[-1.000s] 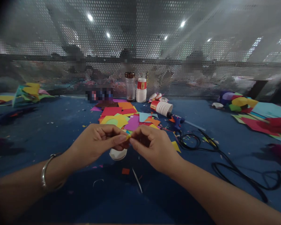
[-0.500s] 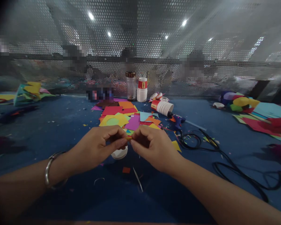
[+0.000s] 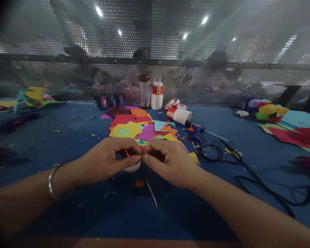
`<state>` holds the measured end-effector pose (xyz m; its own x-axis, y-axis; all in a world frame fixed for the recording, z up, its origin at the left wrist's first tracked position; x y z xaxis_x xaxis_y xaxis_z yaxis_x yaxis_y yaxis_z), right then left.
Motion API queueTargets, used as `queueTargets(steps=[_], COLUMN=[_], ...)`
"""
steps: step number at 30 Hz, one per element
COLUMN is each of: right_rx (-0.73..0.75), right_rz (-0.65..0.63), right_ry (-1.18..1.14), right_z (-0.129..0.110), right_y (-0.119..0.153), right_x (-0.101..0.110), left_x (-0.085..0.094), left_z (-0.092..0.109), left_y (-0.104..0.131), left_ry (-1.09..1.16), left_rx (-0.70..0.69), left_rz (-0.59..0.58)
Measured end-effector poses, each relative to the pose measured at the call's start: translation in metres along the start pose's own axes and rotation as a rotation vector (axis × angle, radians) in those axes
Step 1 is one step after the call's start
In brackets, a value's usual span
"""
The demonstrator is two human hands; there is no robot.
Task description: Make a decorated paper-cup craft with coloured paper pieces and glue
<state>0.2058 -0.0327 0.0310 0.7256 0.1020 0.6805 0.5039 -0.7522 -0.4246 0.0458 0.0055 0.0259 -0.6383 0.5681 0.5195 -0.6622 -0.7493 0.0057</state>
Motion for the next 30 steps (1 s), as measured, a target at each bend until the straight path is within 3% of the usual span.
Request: queueTargets(steps=[2, 5, 10, 12, 18, 25, 30], right_rx=[-0.009, -0.030, -0.044, -0.069, -0.193, -0.147, -0.221], right_rz=[-0.005, -0.019, 0.029, -0.029, -0.394, -0.454, -0.423], right_ry=[0.031, 0.029, 0.154, 0.265, 0.544, 0.595, 0.562], right_z=[0.004, 0.007, 0.012, 0.016, 0.030, 0.029, 0.031], right_y=[-0.001, -0.001, -0.002, -0.002, 0.002, 0.006, 0.005], right_x=[0.001, 0.002, 0.015, 0.018, 0.010, 0.005, 0.007], left_x=[0.001, 0.000, 0.002, 0.005, 0.010, 0.010, 0.011], left_z=[0.004, 0.004, -0.013, -0.019, -0.024, -0.023, -0.022], left_y=[0.001, 0.000, -0.011, -0.015, -0.017, -0.016, -0.016], left_ry=[-0.066, -0.037, 0.359, 0.530, 0.854, 0.905, 0.936], left_rx=[-0.024, -0.026, 0.134, 0.207, 0.377, 0.443, 0.430], left_rz=[0.094, 0.137, 0.066, 0.028, -0.053, -0.073, -0.060])
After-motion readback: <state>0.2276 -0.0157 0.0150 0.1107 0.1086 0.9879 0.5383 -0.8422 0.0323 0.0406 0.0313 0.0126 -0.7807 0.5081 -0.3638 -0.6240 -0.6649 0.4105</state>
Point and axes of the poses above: each hand's wrist, its own y-axis away from the middle knuckle, its own x-axis out of the back of the hand, z = x × y, the point moved 4 cm from there along -y, towards the middle knuckle, and after that the axes turned 12 degrees about x, right-handed, at the moved point
